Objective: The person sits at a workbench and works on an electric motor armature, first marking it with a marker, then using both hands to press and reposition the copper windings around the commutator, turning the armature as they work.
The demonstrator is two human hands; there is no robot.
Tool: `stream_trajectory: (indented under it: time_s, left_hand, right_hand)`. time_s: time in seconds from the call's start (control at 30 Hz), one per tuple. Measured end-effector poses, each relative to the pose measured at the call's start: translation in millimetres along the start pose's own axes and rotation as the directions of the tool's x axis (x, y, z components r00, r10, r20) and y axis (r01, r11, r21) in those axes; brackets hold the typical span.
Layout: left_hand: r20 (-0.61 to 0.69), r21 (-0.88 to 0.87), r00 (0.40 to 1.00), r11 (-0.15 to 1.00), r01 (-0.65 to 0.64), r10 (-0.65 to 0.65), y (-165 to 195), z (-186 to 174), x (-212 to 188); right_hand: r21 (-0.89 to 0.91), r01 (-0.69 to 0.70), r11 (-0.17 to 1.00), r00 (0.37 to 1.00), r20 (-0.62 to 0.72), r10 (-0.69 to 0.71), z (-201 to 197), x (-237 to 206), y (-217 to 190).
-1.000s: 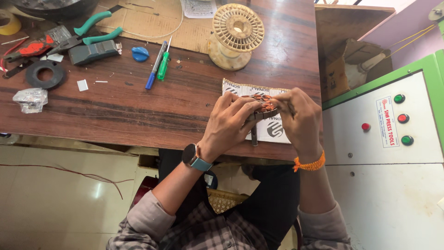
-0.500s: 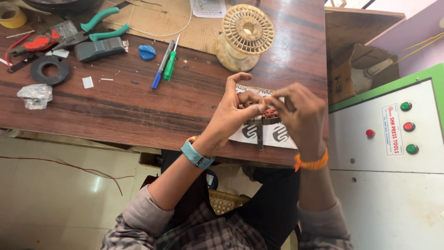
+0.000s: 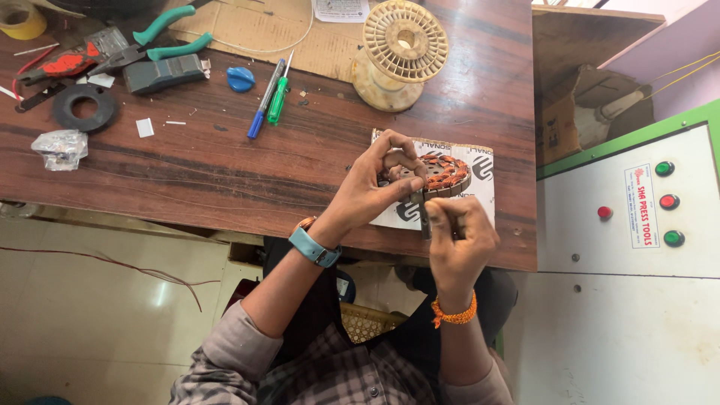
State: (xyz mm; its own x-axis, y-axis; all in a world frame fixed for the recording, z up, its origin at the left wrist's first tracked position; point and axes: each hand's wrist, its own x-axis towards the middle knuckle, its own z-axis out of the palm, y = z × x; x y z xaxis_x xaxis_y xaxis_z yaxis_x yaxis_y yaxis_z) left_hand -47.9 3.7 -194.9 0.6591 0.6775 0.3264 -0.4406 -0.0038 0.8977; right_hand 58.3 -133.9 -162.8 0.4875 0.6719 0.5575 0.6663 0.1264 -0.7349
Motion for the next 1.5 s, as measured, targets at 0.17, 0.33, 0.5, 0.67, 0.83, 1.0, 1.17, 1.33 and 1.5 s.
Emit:
stream_trajectory:
  time_s: [0.17,0.33,0.5,0.67,0.83,1.0,1.17,1.33,1.5]
  left_hand:
    - [-0.007,0.023,1.0,1.0,0.0,0.0,9.4,3.7,0.0]
    - [0.063,0.549,0.971,0.804,-0.227,0.232,28.5,12.8,-9.6]
    - [0.091,0.816,0.938,0.514,-0.263,0.336,30.9,29.9,-9.5]
    - [0.21,0.811,0.933,0.481,-0.334,0.294,33.5,18.6,6.2]
    - [0.241,0.829,0.931,0.441,-0.344,0.274,40.3,18.5,10.0]
    - [0.206,0.832,0.95,0.469,-0.297,0.236,44.4,19.6,9.7]
    - [0.225,0.824,0.949,0.476,-0.307,0.223,46.8,18.4,8.8]
    - [0.033,0.345,0.982,0.925,0.161,-0.184,46.7,16.1,14.7]
    - [-0.029,-0.091,0.951,0.948,0.304,-0.308,35.2,19.8,22.5]
  right_hand:
    - [-0.026,-0.174,0.984,0.984,0.04,0.175,2.6,-19.0,15.1]
    - [0.032,-0.278,0.96,0.96,0.035,0.277,2.4,-43.1,34.3]
    - [0.064,-0.245,0.967,0.968,-0.043,0.248,-15.8,-44.0,47.0]
    - [-0.126,-0.03,0.992,0.998,-0.051,0.024,-41.4,-11.6,49.7]
    - [-0.136,0.021,0.991,0.999,0.041,-0.015,-47.0,26.9,37.7]
    - [-0.166,-0.029,0.986,0.989,0.14,0.053,-44.4,51.9,21.6]
    - [-0.205,0.048,0.978,0.969,0.248,0.005,-40.2,72.9,12.6]
    - [-0.182,0.069,0.981,0.951,0.31,-0.009,-27.0,91.3,12.2]
    - [-0.184,0.108,0.977,0.955,0.292,-0.05,-18.7,91.7,6.9]
